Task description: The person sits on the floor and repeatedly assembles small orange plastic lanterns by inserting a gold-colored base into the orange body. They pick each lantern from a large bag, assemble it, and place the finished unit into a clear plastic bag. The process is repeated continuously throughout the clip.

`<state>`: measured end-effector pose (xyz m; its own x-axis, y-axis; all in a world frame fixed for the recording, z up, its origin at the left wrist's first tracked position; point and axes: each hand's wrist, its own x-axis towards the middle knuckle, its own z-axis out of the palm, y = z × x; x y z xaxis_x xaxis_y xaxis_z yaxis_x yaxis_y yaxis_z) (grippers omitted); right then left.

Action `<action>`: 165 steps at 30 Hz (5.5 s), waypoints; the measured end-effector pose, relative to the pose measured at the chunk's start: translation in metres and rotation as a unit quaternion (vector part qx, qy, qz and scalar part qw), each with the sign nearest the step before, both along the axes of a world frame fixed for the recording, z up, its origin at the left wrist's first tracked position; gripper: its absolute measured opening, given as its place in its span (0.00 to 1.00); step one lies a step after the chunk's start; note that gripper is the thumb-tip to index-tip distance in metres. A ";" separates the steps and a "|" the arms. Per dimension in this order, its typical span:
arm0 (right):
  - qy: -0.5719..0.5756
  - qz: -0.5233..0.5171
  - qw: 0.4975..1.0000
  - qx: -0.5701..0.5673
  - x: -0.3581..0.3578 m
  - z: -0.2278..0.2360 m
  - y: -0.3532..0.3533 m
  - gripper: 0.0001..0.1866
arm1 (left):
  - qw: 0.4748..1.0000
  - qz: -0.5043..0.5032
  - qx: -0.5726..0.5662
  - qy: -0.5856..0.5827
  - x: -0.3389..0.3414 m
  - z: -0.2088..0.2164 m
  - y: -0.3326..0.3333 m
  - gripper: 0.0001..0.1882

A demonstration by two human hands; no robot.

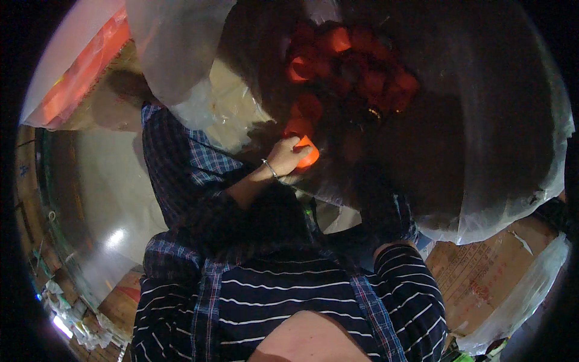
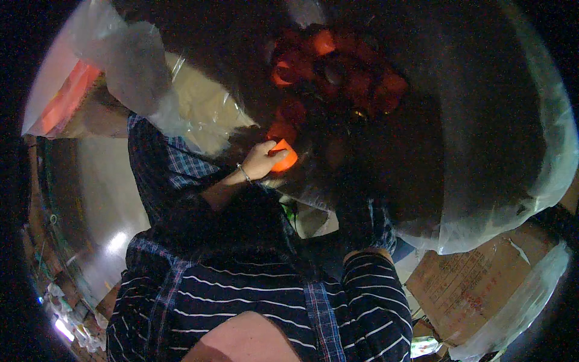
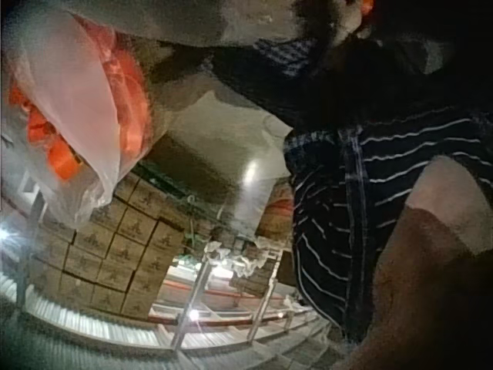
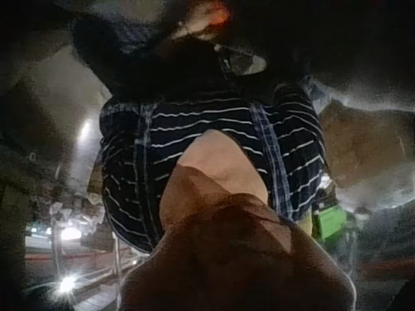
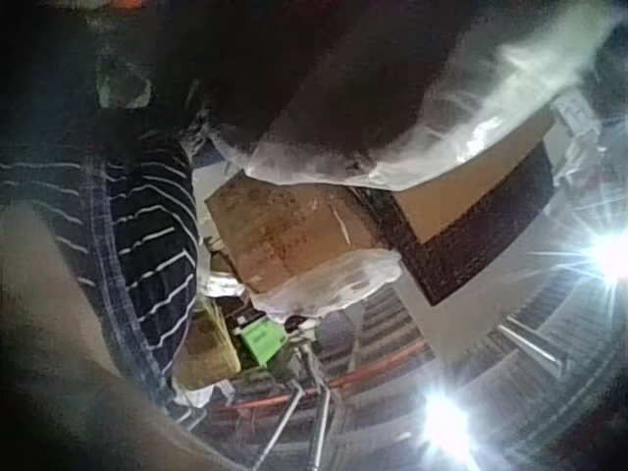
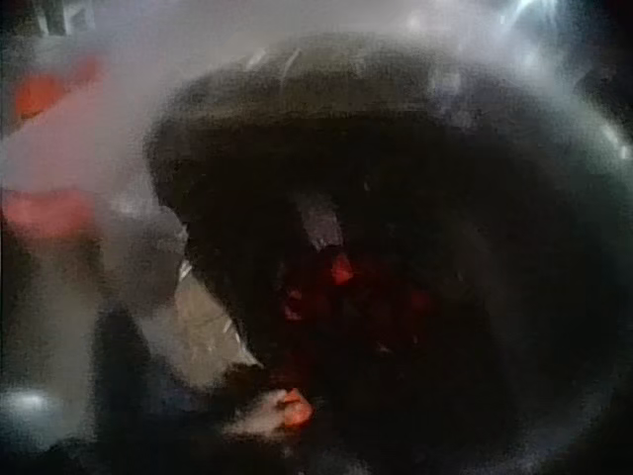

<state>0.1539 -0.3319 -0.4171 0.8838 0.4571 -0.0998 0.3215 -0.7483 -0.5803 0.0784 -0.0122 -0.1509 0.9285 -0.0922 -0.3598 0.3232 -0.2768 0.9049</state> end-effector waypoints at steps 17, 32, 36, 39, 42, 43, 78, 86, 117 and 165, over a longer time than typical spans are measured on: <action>0.297 -0.229 0.812 0.447 -0.049 0.402 0.135 0.18 | 0.758 0.319 -0.540 0.181 0.000 0.104 0.009 0.17; -0.232 -0.062 0.953 0.182 -0.127 0.474 0.202 0.29 | 0.820 0.288 -0.495 0.026 -0.059 0.207 0.001 0.13; -0.205 -0.076 0.950 0.222 -0.127 0.463 0.203 0.27 | 0.862 0.288 -0.416 -0.033 -0.061 0.205 -0.003 0.14; -0.142 -0.123 0.934 0.304 -0.118 0.449 0.205 0.24 | 0.907 0.271 -0.312 -0.088 -0.061 0.197 -0.010 0.17; 0.210 -0.294 0.747 0.557 -0.105 0.436 0.203 0.22 | 0.966 0.125 -0.136 -0.183 -0.059 0.186 -0.013 0.21; 0.303 -0.310 0.638 0.636 -0.107 0.433 0.202 0.21 | 0.959 0.071 -0.024 -0.273 -0.061 0.183 -0.011 0.24; 0.101 -0.113 0.948 0.281 -0.066 0.337 0.150 0.29 | 0.984 0.144 -0.006 -0.103 0.002 0.095 0.025 0.23; -0.030 -0.148 0.981 -0.124 0.054 0.205 0.088 0.17 | 0.986 0.144 0.005 -0.087 0.012 0.042 0.029 0.10; -0.104 -0.226 0.955 -0.162 0.133 0.143 0.023 0.16 | 0.986 -0.156 0.026 -0.052 -0.016 0.043 0.001 0.13; -0.041 -0.157 0.984 0.068 0.059 0.198 -0.003 0.13 | 0.993 -0.039 -0.098 0.048 -0.006 0.040 0.002 0.18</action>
